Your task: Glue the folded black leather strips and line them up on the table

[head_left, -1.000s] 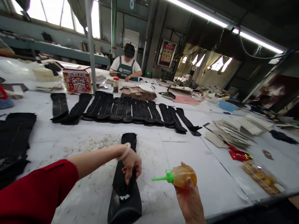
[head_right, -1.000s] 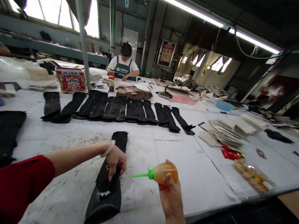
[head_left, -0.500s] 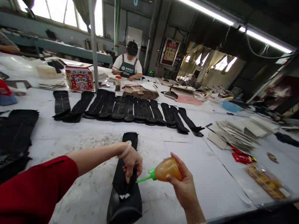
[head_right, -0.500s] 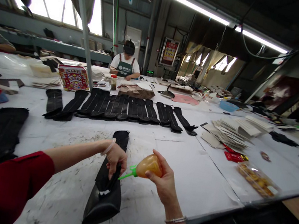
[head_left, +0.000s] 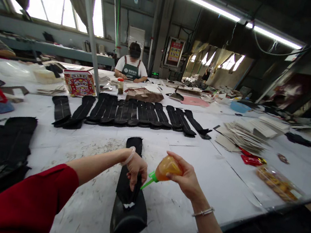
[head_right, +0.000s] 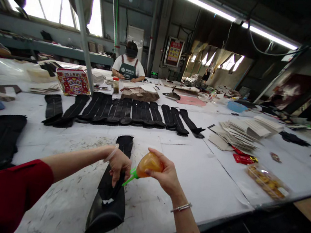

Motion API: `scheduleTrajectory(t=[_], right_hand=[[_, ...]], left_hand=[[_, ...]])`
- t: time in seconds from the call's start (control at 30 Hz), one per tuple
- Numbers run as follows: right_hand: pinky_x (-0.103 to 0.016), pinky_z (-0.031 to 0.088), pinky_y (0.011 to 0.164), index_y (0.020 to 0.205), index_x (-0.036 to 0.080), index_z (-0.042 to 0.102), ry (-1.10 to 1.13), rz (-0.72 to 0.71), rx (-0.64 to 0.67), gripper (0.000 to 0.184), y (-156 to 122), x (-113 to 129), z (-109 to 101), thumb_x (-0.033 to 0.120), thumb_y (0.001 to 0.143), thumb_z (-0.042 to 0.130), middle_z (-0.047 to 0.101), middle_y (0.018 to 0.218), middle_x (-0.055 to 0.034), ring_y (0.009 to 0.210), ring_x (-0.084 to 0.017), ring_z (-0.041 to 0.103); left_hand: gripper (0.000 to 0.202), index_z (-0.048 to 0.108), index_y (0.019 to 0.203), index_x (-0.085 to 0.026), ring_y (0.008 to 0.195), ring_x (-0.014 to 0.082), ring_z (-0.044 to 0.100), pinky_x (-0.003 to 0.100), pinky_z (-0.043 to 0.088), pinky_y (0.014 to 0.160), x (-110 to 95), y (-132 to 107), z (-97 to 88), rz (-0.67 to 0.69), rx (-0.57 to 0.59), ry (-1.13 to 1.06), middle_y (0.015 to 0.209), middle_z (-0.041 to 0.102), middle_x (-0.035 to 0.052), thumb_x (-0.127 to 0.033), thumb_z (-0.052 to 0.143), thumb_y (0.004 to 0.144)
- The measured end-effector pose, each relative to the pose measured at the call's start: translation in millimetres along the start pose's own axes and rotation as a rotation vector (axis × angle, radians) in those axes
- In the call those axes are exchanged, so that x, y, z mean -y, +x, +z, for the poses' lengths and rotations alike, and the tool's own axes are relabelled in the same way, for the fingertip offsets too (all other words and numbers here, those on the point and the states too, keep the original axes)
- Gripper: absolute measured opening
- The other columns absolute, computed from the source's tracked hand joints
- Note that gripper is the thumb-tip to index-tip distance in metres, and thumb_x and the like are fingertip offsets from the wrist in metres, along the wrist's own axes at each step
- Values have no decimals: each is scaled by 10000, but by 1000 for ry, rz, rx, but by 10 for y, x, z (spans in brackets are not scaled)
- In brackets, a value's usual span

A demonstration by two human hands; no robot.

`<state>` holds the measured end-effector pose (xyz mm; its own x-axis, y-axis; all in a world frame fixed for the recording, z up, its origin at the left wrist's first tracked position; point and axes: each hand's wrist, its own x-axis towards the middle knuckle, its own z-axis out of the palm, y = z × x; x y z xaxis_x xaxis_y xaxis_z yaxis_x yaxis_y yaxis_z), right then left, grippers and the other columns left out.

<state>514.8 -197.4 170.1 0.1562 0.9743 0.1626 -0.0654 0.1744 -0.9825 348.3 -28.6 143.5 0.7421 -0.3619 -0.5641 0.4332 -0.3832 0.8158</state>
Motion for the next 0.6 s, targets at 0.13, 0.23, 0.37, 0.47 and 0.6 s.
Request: scheduleTrajectory(t=[0.13,0.23,0.37,0.47,0.6], right_hand=[[-321,492,807,1177,255,662,57,0,-2,604,73,-53,-14,240,602,847,675,899,13,812,-165,604],[-323,481,812,1173,249,666,77,6,-7,590,100,-85,-24,235,610,842,675,893,14,815,-166,599],[-326,476,790,1153,236,678,123,34,8,583,98,-92,-45,233,596,850,684,887,6,800,-167,602],[-319,463,788,1141,235,685,169,44,9,573,79,-88,-61,232,592,853,689,881,8,790,-160,597],[-307,454,767,1129,230,690,227,61,-12,569,35,-93,-84,220,585,854,688,865,12,772,-153,589]], left_hand=[[265,689,642,-190,359,114,484,213,402,334,-39,0,-20,1,12,31,462,577,-39,-266,876,470],[235,691,643,-190,360,113,482,209,396,327,-52,-14,-13,10,1,32,471,586,-32,-260,862,498],[212,720,694,-193,370,115,476,210,386,325,-64,-37,8,4,-18,11,486,596,-23,-245,844,530],[206,721,693,-194,383,114,479,210,388,334,-81,-67,23,-2,-46,-5,499,602,-21,-231,840,530],[221,725,705,-193,392,114,485,215,400,350,-101,-115,34,-2,-76,-39,504,607,-22,-223,843,521]])
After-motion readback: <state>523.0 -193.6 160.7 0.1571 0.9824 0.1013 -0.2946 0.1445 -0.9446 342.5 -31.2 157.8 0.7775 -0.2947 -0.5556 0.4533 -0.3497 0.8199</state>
